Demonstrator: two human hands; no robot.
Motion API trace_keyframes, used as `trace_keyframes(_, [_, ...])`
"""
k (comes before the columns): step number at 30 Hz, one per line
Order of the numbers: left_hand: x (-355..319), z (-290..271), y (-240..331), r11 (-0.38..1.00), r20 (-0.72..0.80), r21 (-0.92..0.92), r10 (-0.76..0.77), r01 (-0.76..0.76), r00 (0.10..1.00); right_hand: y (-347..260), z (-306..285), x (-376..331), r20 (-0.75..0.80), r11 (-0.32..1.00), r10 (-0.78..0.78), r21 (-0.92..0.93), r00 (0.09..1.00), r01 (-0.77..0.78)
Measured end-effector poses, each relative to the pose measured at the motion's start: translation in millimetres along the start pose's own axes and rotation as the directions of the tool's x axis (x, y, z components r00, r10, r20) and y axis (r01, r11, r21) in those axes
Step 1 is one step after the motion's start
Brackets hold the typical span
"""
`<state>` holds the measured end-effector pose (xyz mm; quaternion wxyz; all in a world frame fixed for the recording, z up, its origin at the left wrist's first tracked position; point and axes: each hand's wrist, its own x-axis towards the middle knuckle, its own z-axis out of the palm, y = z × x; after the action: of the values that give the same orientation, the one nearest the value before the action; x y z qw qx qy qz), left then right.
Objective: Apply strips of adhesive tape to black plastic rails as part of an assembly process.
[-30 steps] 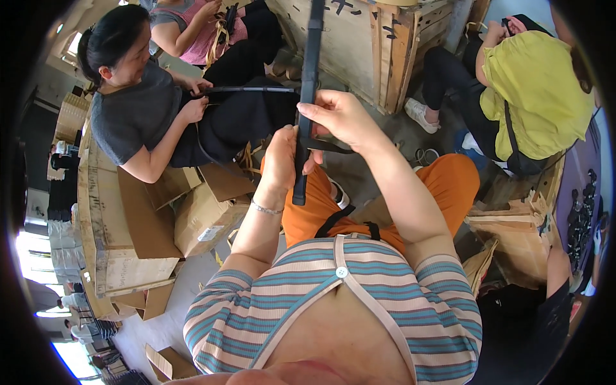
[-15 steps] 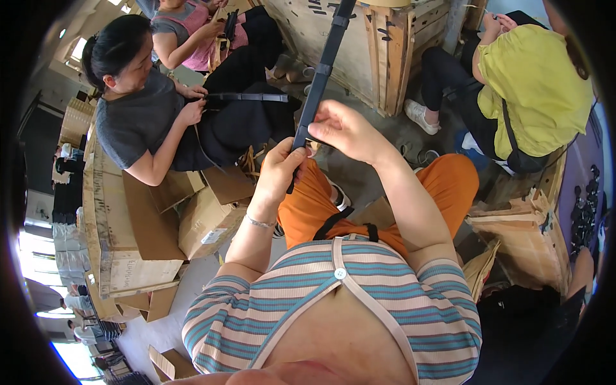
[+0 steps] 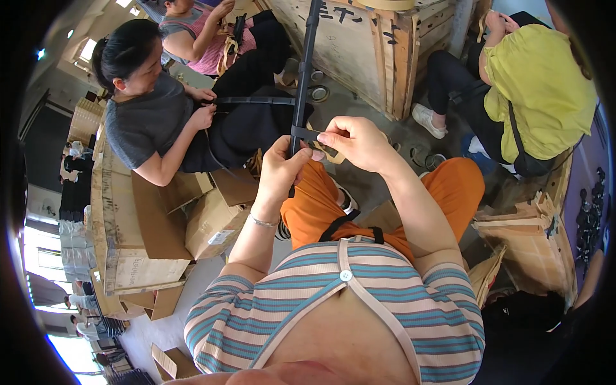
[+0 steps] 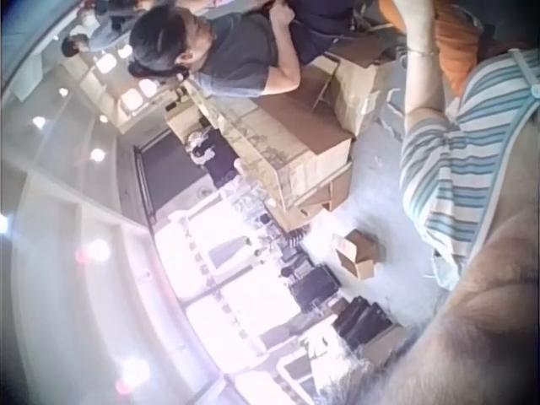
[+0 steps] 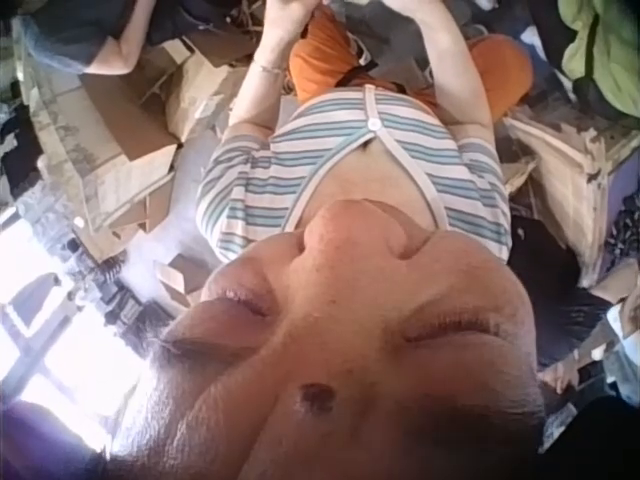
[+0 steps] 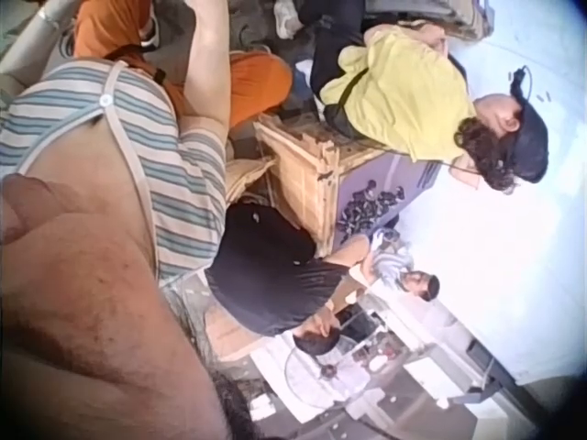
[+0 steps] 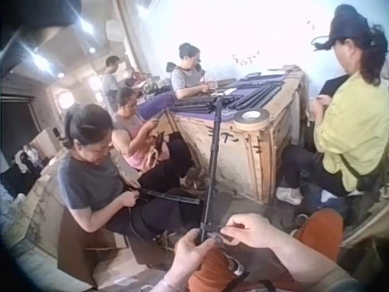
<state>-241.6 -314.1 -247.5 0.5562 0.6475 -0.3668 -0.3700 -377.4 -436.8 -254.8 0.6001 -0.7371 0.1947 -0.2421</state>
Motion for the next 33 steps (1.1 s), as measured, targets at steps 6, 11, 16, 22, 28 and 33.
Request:
trace_keyframes(6, [0.0,-7.4,0.1,0.998,-0.035,-0.062,0.032,-0.034,0.999,-6.3,-0.3,-4.3,-0.088,0.996,-0.033,-0.083,0.996,0.026])
trace_keyframes(11, [-2.2,-11.7,0.6,0.986,0.129,-0.163,0.041,-0.02,0.991,-12.3,-3.1,-10.6,-0.093,0.992,-0.041,-0.121,0.995,0.029])
trace_keyframes(16, [-5.9,-17.3,1.5,0.966,0.215,-0.251,0.116,-0.06,0.97,-28.0,-0.6,-18.7,-0.096,0.988,-0.09,-0.13,0.991,0.077])
trace_keyframes(22, [-3.1,-11.4,2.3,0.867,0.319,-0.497,0.143,0.037,0.937,-36.9,-5.1,-27.0,-0.122,0.982,-0.161,-0.116,0.979,0.147])
trace_keyframes(28, [-0.8,-19.3,-2.8,0.843,0.272,-0.528,0.052,0.104,0.961,-32.4,-6.1,-29.0,-0.149,0.956,-0.209,-0.239,0.966,0.17])
trace_keyframes(33, [-1.1,-15.2,-1.2,0.932,0.11,-0.36,0.01,0.031,0.994,-32.3,-7.1,-30.0,-0.175,0.933,-0.228,-0.321,0.958,0.163])
